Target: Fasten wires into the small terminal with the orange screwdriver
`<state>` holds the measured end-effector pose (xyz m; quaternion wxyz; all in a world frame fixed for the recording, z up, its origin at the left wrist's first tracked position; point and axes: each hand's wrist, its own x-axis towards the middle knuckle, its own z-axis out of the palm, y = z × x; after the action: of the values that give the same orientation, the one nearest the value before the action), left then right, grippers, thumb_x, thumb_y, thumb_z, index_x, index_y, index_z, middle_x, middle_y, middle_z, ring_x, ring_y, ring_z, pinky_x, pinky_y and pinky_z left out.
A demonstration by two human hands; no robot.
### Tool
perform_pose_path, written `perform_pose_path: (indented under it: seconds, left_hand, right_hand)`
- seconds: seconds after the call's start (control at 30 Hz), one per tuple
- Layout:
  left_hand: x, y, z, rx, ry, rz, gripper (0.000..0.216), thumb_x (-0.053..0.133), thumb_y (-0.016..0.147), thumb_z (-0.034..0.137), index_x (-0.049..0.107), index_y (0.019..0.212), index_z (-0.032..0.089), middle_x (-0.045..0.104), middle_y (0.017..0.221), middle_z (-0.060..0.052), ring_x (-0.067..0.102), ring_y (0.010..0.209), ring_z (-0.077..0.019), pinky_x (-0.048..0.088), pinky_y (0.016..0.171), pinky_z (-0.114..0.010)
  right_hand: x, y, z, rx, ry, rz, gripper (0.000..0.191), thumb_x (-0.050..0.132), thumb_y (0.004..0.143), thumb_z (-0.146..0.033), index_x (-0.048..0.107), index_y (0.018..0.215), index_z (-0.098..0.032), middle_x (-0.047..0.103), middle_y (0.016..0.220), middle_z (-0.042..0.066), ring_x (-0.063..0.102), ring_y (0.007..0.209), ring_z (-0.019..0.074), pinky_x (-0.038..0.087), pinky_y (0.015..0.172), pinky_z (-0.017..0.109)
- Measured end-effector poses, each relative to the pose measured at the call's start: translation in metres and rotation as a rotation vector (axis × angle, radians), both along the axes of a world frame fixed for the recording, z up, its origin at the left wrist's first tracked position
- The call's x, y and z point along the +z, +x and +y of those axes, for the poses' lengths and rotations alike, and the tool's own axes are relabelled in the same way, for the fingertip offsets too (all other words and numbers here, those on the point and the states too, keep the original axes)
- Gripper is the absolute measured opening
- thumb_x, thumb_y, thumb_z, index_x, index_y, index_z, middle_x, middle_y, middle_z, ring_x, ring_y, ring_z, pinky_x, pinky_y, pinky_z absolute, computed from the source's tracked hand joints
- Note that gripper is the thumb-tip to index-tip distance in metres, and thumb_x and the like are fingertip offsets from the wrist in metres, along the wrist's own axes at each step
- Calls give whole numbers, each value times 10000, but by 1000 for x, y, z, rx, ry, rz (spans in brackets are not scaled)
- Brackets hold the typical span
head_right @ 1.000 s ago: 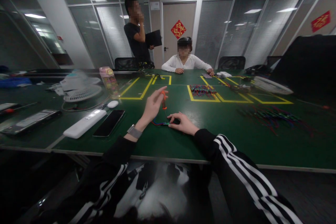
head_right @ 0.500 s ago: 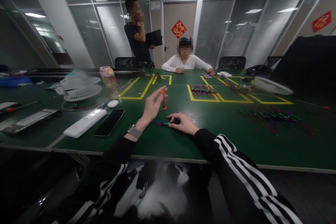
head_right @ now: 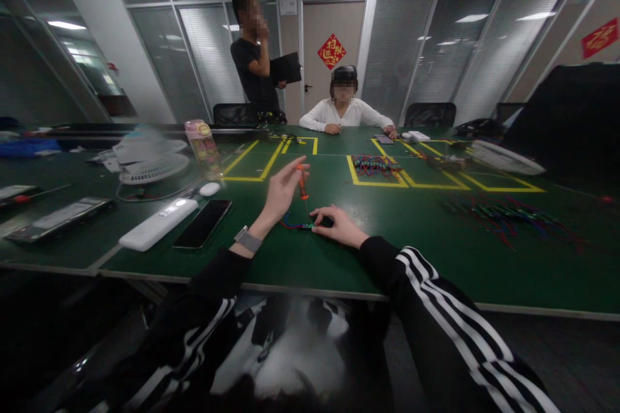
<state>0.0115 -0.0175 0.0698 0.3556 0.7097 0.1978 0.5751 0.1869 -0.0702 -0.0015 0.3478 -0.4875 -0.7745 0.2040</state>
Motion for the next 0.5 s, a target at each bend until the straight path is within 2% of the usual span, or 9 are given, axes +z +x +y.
perform_pose_path:
  seconds: [0.13,0.23,0.4,0.5]
  left_hand:
    - [2,-1,-3,136,60,-3,229,626,842,232,674,1058,176,675,945,-47,632,848,-140,500,794,-247]
    - [2,-2,-3,190,83,23,196,602,862,263,679,1025,184,648,957,-44,608,829,-134,487,766,-237]
    - [-1,-2,1,117,34,44,336,402,947,201,618,1204,198,668,1085,-60,618,967,-147,465,867,-266]
    - [-1,-1,3,73,-12,18,354,404,941,185,597,1237,184,687,1094,-66,631,963,-147,474,857,-268]
  right_hand:
    - [0,0,0,2,0,-3,176,684,757,-369,606,730,-214,701,1156,93,630,1113,290,210,1121,593]
    - [1,0,-1,4,1,-3,180,682,760,-374,605,735,-213,699,1158,96,626,1119,290,215,1123,587]
    - [1,-1,-1,6,6,5,171,686,754,-363,605,730,-214,703,1149,96,628,1114,285,252,1112,565]
    - [1,-1,0,1,-1,6,169,689,750,-358,606,728,-212,704,1148,94,632,1111,283,227,1121,570]
